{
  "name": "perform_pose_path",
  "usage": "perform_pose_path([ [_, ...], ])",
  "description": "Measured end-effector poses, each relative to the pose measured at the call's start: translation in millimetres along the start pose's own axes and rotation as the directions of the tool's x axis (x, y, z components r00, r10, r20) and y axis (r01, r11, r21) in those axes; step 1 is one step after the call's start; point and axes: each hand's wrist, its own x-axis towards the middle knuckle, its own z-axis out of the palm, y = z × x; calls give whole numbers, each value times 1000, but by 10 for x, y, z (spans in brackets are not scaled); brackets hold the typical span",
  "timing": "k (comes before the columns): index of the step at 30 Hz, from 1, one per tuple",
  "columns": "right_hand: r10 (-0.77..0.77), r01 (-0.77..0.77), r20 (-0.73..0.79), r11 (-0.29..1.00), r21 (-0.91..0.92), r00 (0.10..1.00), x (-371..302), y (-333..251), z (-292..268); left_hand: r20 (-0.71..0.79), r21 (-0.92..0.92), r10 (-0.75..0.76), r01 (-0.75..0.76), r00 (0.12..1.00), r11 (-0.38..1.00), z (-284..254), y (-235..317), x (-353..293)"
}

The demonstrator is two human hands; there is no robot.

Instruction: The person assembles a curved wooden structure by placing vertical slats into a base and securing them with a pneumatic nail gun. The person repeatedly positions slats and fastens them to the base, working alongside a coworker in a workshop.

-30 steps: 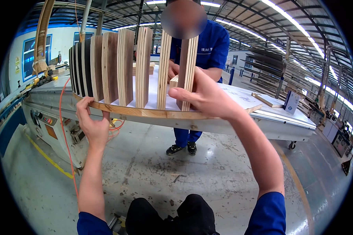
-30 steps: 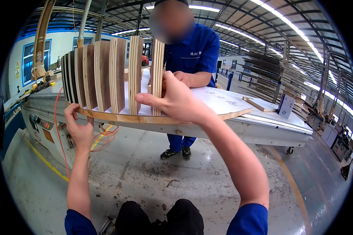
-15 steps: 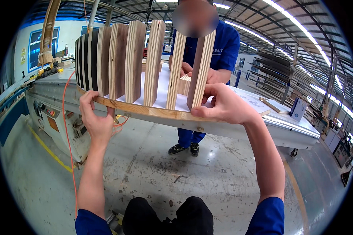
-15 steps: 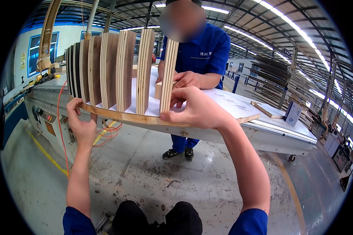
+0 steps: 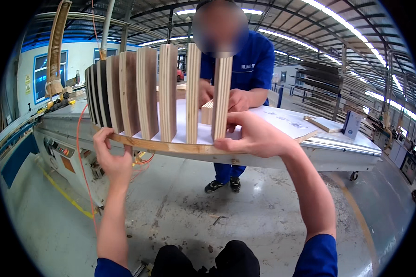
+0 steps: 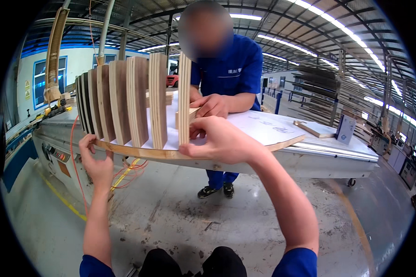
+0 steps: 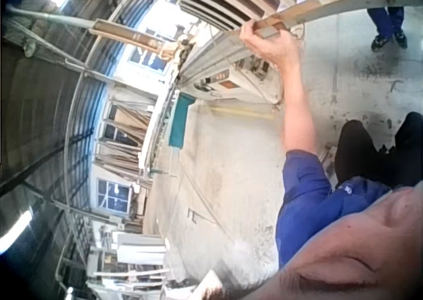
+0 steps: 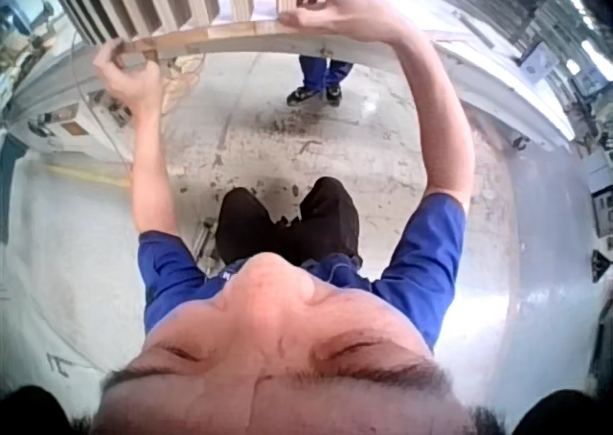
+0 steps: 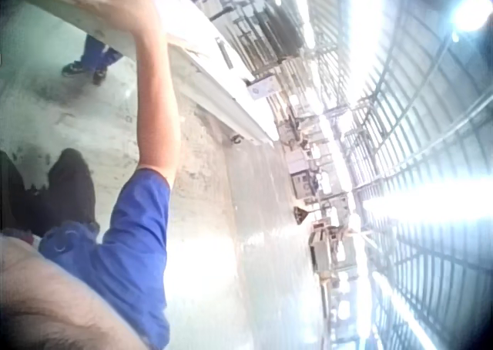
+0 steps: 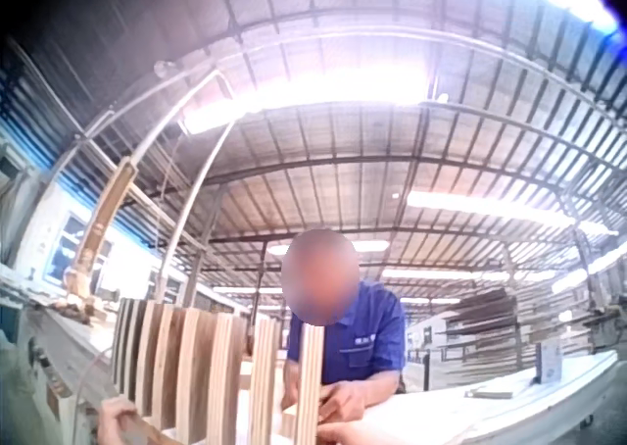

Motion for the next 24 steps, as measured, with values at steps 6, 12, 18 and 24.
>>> perform_pose_path([
  [6,5,-4,-12,998,69,1000,-28,58,-72,-12,-6,5,-5,1000,1000,49,16,1],
  [12,10,-10,9,999,46,1000,-2,34,-37,-4,1,-13,13,1000,1000,31,-11,-16],
  [18,46,-46,20,999,-3,999,-18,-26,-44,-16,5,4,-4,1000,1000,36,-19,-21],
  [24,-10,11,-29,1000,21,1000,-6,63,1,-15,17,-7,7,1000,1000,48,12,-20],
])
